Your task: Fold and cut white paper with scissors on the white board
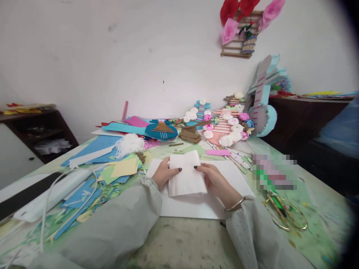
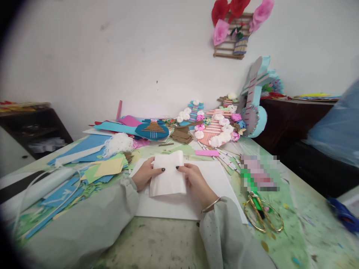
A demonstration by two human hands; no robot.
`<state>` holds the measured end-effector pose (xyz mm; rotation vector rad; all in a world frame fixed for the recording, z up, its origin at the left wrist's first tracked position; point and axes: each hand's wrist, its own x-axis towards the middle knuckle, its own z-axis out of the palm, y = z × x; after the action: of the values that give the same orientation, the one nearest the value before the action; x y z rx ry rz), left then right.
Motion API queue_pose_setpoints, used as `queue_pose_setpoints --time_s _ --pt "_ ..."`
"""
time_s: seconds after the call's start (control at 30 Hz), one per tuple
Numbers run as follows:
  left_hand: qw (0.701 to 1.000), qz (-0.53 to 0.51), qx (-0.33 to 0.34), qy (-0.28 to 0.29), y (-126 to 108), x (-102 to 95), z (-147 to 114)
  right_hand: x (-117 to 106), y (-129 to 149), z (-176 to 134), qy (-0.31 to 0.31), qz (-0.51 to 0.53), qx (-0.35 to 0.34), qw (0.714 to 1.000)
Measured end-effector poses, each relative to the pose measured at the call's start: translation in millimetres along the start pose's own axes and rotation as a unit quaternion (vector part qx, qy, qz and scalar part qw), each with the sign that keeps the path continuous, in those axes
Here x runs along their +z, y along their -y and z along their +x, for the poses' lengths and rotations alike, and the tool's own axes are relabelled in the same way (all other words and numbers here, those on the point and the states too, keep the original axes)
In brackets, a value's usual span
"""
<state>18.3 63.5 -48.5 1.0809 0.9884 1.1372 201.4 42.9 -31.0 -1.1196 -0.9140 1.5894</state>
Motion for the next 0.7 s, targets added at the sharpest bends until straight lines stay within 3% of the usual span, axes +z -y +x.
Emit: queue_pose_setpoints --time_s 0.13,0.23,0.47,0.6,0.7 --pt "0.999 0.034 0.024 0.024 2.7 -5.4 5.1 -10.4 11.8 -3.1 0.031 0.031 0.032 0.999" --pt "0.994 0.100 0.045 0.002 2.4 -8.8 7.6 -15.7 16.4 -4.9 0.033 0.042 0.022 0.998" --pt "0.976 0.213 0.045 0.011 -2.2 -22.1 12.2 -33.5 18.9 -3.5 -0.030 -0.134 0.023 0.990" --pt "0.912 0.384 0.138 -0.027 -5.3 -27.4 14.8 -42.0 11.5 4.8 -0.096 -0.284 0.006 0.954" --pt "0.856 0.493 0.145 -0.053 -8.6 -29.1 14.4 -46.6 8.4 10.5 -0.163 -0.422 -0.024 0.892"
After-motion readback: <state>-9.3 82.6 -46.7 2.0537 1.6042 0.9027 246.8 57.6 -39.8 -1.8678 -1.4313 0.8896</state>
